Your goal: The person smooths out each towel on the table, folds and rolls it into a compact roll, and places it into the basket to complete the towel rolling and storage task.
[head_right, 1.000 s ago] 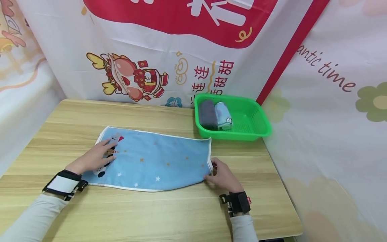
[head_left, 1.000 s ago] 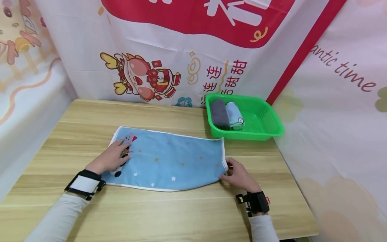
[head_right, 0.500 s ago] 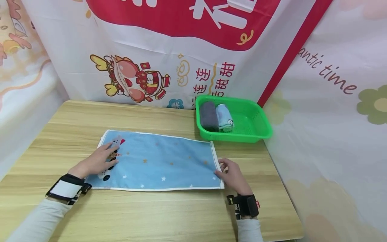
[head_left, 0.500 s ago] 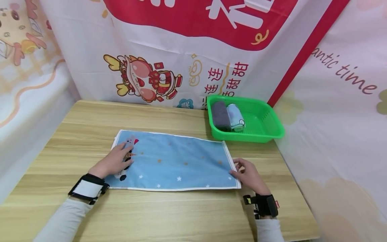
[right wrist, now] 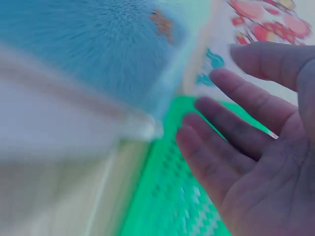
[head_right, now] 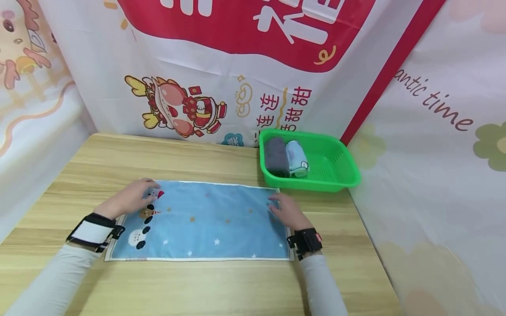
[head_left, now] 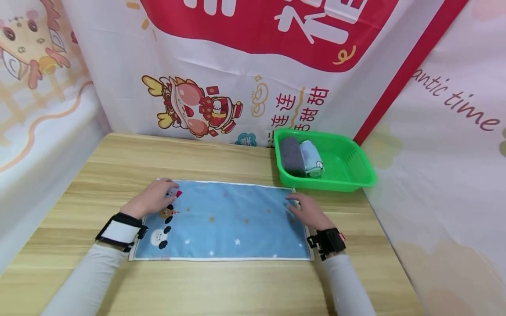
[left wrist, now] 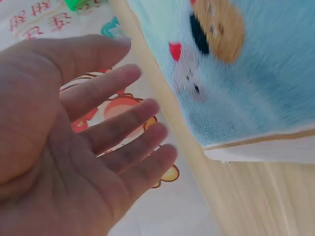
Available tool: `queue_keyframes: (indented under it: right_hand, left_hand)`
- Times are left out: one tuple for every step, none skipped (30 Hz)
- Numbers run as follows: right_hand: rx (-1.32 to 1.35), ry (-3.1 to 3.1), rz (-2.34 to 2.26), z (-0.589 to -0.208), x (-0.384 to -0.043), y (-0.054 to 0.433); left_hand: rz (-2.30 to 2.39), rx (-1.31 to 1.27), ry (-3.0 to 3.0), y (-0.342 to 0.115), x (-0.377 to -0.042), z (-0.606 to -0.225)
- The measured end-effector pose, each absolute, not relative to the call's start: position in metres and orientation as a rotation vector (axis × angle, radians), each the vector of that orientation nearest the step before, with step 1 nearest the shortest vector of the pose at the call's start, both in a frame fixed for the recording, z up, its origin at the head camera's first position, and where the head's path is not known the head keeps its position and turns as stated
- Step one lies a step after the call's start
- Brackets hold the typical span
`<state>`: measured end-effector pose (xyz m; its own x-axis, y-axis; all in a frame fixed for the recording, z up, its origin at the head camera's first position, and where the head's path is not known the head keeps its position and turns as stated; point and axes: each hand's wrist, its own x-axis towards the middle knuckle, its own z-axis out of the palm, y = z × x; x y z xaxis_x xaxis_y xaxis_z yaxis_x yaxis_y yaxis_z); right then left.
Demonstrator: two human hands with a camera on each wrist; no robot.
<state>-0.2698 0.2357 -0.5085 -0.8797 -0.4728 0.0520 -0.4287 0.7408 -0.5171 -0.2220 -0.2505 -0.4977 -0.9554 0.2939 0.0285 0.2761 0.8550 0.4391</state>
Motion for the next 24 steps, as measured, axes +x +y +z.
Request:
queue_keyframes:
  right_hand:
    - [-0.746,2.857,-0.784,-0.511,-0.276,0.231]
    - [-0.74,2.852,-0.752,-0.514,-0.281,0.227]
    - [-0.727,2.851,-0.711,-0.518,-0.286,0.224]
    - [-0.703,2.851,-0.676,-0.521,-0.289,0.222]
    - [-0.679,2.85,-0.646,-0.524,-0.291,0.221]
    - [-0.649,2.849,-0.618,-0.526,-0.293,0.22]
    - [-0.619,2.845,-0.604,-0.528,-0.293,0.22]
    - [-0.599,2.839,-0.597,-0.529,-0.294,0.221]
    - [-0.587,2.837,-0.596,-0.529,-0.294,0.222]
    - [-0.578,2.838,-0.601,-0.529,-0.294,0.224]
    - [-0.573,2.839,-0.614,-0.528,-0.294,0.225]
    - [-0.572,2.842,-0.627,-0.527,-0.294,0.226]
    - [-0.583,2.851,-0.637,-0.526,-0.295,0.227]
    - [-0.599,2.863,-0.641,-0.525,-0.296,0.227]
    - [-0.609,2.874,-0.648,-0.524,-0.297,0.227]
    - [-0.624,2.886,-0.653,-0.523,-0.299,0.227]
    - [-0.637,2.899,-0.65,-0.523,-0.301,0.226]
    - [-0.642,2.91,-0.646,-0.523,-0.302,0.225]
    - [-0.641,2.918,-0.641,-0.523,-0.304,0.223]
    - [-0.643,2.927,-0.635,-0.524,-0.305,0.222]
    - [-0.644,2.938,-0.625,-0.526,-0.307,0.221]
    - [-0.646,2.951,-0.614,-0.528,-0.309,0.22]
    - [-0.641,2.962,-0.606,-0.53,-0.311,0.22]
    - [-0.649,2.979,-0.597,-0.532,-0.313,0.22]
  left_hand:
    - [0.711,0.457,2.991,-0.25,-0.227,-0.497]
    - [0.716,0.451,2.991,-0.25,-0.232,-0.497]
    - [0.717,0.439,2.985,-0.25,-0.236,-0.497]
    - [0.712,0.438,2.98,-0.25,-0.239,-0.498]
    - [0.71,0.434,2.973,-0.249,-0.242,-0.498]
    - [0.706,0.427,2.963,-0.249,-0.244,-0.5]
    - [0.7,0.422,2.957,-0.25,-0.246,-0.501]
    - [0.695,0.422,2.952,-0.25,-0.247,-0.503]
    - [0.695,0.415,2.946,-0.251,-0.248,-0.505]
    - [0.694,0.413,2.945,-0.251,-0.249,-0.506]
    - [0.7,0.41,2.94,-0.251,-0.25,-0.508]
    - [0.698,0.409,2.941,-0.252,-0.251,-0.509]
    - [0.7,0.413,2.945,-0.252,-0.252,-0.51]
    - [0.706,0.423,2.951,-0.253,-0.253,-0.51]
    - [0.709,0.431,2.961,-0.253,-0.255,-0.51]
    - [0.716,0.436,2.971,-0.253,-0.256,-0.511]
    - [0.72,0.44,2.983,-0.253,-0.258,-0.512]
    - [0.722,0.44,2.996,-0.254,-0.26,-0.513]
    - [0.726,0.434,3.011,-0.255,-0.262,-0.515]
    - [0.726,0.426,3.026,-0.256,-0.264,-0.516]
    - [0.729,0.408,3.038,-0.256,-0.267,-0.518]
    - [0.732,0.393,3.048,-0.257,-0.269,-0.52]
    - [0.726,0.383,3.06,-0.258,-0.271,-0.522]
    - [0.722,0.374,3.066,-0.259,-0.273,-0.523]
